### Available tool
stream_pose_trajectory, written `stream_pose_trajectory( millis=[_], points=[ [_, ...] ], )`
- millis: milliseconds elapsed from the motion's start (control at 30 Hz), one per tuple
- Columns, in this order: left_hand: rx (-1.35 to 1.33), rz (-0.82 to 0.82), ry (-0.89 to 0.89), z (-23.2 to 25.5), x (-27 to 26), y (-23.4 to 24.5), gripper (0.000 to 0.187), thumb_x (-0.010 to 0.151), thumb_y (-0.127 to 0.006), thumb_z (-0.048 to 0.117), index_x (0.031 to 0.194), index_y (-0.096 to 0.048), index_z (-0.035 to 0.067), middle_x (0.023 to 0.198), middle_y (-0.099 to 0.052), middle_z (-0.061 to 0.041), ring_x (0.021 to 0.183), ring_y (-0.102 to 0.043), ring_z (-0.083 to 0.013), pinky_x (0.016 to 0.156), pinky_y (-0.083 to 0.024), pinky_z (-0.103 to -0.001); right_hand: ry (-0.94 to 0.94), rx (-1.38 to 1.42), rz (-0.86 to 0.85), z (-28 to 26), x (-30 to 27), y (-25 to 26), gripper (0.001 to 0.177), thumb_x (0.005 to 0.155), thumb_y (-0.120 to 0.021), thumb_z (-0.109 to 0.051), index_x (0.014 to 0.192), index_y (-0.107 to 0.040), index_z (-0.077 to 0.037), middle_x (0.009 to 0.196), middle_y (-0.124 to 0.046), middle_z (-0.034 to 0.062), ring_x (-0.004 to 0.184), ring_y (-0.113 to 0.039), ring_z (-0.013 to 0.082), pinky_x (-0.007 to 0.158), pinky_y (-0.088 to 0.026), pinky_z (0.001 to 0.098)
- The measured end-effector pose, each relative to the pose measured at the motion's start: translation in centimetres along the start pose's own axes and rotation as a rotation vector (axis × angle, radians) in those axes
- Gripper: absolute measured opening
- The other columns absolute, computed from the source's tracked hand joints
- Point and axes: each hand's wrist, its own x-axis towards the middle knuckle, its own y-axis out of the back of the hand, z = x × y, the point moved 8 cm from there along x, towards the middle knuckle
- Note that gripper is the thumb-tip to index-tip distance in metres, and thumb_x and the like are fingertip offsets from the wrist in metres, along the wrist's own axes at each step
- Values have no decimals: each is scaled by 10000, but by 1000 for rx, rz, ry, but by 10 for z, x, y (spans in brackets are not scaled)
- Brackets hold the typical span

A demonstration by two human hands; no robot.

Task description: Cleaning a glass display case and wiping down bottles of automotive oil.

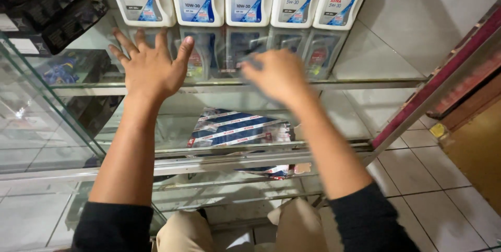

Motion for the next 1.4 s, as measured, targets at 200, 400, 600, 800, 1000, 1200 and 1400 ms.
stream_pose_trajectory(
  millis=[200, 400, 600, 800, 1000, 1200, 1400],
  points=[
    [-77, 353, -295, -7, 10, -7, 880, 1078, -332, 714, 1508, -509, -32, 1477, -399, -484, 1399, 73, -619, 1063, 74, -751, -298, -136, 28, 177, 3, 47, 444, 1015, -615, -508, 1276, -749, -175, 931, -752, 180, 750, -706, 337, 757, -537, 482],
    [-5, 512, -370, -31, -12, 48, 805, 1105, -283, 712, 1525, -501, 61, 1462, -534, -331, 1423, -269, -557, 1095, -152, -745, -543, -349, 83, 297, 2, 71, 691, 1060, -491, -544, 1198, -736, 87, 1135, -727, 344, 984, -679, 553, 826, -521, 588],
    [-173, 675, -414, -53, -17, 72, 614, 1172, -295, 405, 1405, -618, -62, 1382, -607, -321, 1324, -386, -609, 1059, -194, -713, -428, -326, -119, 213, 46, 17, 744, 1087, -335, -555, 1122, -737, 70, 1078, -735, 297, 941, -720, 462, 881, -533, 551],
    [-315, 685, -349, -55, -19, 66, 833, 1118, -75, 557, 1434, -611, 2, 1450, -546, -247, 1448, -234, -491, 1150, -83, -632, 63, -185, -226, 40, 37, -17, 765, 977, -328, -612, 1543, -408, -103, 1587, -421, 120, 1390, -459, 393, 1150, -326, 645],
    [-254, 830, -246, -82, -14, 87, 756, 1129, -90, 472, 1458, -587, 7, 1442, -540, -258, 1390, -314, -495, 1134, -216, -595, 681, -105, -277, -51, 17, -39, 792, 998, -420, -589, 1549, -357, -23, 1632, -331, 175, 1492, -321, 336, 1206, -242, 464],
    [-491, 749, -354, -84, -12, 78, 769, 1130, -10, 581, 1611, -262, 36, 1628, -450, -266, 1473, -525, -462, 1220, -377, -493, 834, -32, -178, -171, 62, -97, 556, 1062, -373, -340, 1293, -579, 121, 1530, -492, 218, 1314, -514, 424, 1063, -404, 529],
    [-743, 762, -449, -105, -2, 65, 706, 1163, -81, 665, 1713, -159, 230, 1806, -260, -63, 1723, -382, -338, 1442, -352, -453, 690, -464, -382, -267, 139, -168, 450, 1028, -405, -324, 1448, -556, -264, 1581, -411, 99, 1385, -432, 355, 1045, -423, 596]
  ],
)
